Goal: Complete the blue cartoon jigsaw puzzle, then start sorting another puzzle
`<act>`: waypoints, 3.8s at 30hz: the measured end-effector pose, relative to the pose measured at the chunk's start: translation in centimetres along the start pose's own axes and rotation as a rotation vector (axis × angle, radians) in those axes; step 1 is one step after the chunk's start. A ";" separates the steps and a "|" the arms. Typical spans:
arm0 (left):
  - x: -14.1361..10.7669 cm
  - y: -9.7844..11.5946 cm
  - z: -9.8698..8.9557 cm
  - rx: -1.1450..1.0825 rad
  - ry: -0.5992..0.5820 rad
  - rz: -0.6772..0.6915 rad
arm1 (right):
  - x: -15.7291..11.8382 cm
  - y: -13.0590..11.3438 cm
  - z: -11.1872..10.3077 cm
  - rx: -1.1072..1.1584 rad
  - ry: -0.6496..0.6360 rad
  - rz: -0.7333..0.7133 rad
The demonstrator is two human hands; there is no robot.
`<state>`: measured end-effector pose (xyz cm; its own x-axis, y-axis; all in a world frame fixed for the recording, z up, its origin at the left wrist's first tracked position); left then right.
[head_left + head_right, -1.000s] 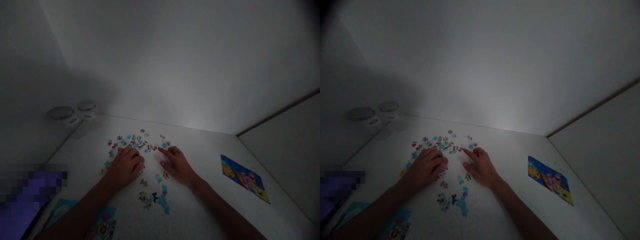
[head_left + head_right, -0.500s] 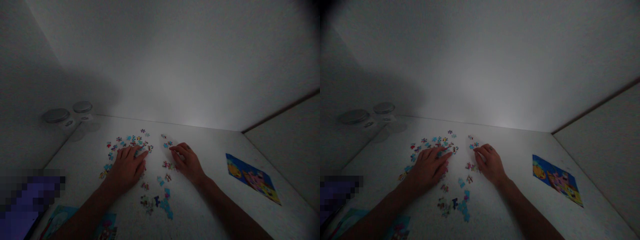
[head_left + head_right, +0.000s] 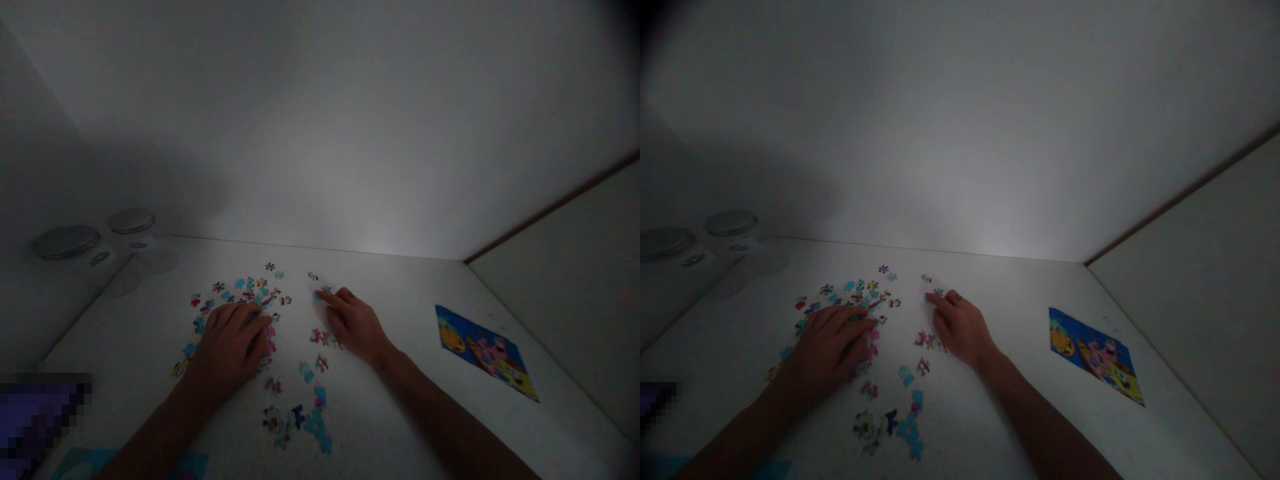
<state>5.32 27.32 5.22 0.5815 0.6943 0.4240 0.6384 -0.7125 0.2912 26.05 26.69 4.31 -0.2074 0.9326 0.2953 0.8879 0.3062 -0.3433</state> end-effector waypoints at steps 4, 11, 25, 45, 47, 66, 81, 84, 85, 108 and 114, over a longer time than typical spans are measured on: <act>0.0 -0.1 -0.1 -0.003 0.004 -0.011 | 0.0 -0.1 -0.1 0.159 -0.044 -0.056; 0.1 -0.1 0.3 -0.003 -0.033 -0.012 | 0.5 -3.9 0.8 0.055 -0.063 -0.106; -0.3 -0.6 0.6 0.019 0.020 0.016 | 0.7 -4.1 0.6 -0.002 -0.062 -0.077; -0.3 -0.8 0.7 0.051 -0.005 0.007 | 0.1 -7.0 2.4 0.066 -0.254 -0.235; -0.4 -0.8 0.8 0.055 -0.005 0.006 | 0.1 -7.1 1.9 0.066 -0.194 -0.214; -0.2 -0.8 0.5 0.017 0.004 -0.042 | 0.9 -3.4 1.2 -0.053 -0.085 -0.066; -0.1 -0.7 0.0 -0.029 0.010 -0.063 | 1.6 2.5 1.0 -0.078 0.070 0.188; -0.1 -0.9 -0.2 -0.022 0.018 -0.072 | 1.4 3.2 0.1 0.034 0.146 0.243; -0.2 -0.9 -0.2 -0.021 0.020 -0.076 | 1.3 3.4 0.0 0.051 0.153 0.250; 0.0 -0.1 -2.0 -0.079 0.106 0.025 | 0.9 1.7 0.5 0.041 0.004 0.102; 0.0 0.1 -1.9 -0.147 0.063 0.021 | 0.0 -2.4 1.3 0.001 -0.159 -0.143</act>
<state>4.44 27.09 6.88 0.5580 0.6749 0.4829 0.5434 -0.7369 0.4020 23.38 26.16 3.98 -0.3940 0.8978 0.1966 0.8441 0.4381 -0.3092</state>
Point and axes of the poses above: each hand's wrist, its own x-axis towards the middle knuckle, its own z-axis out of the palm, y = z × x, the point moved 8 cm from there along x, towards the middle knuckle, and after that the axes turned 3 degrees about -x, right-handed, at the moved point
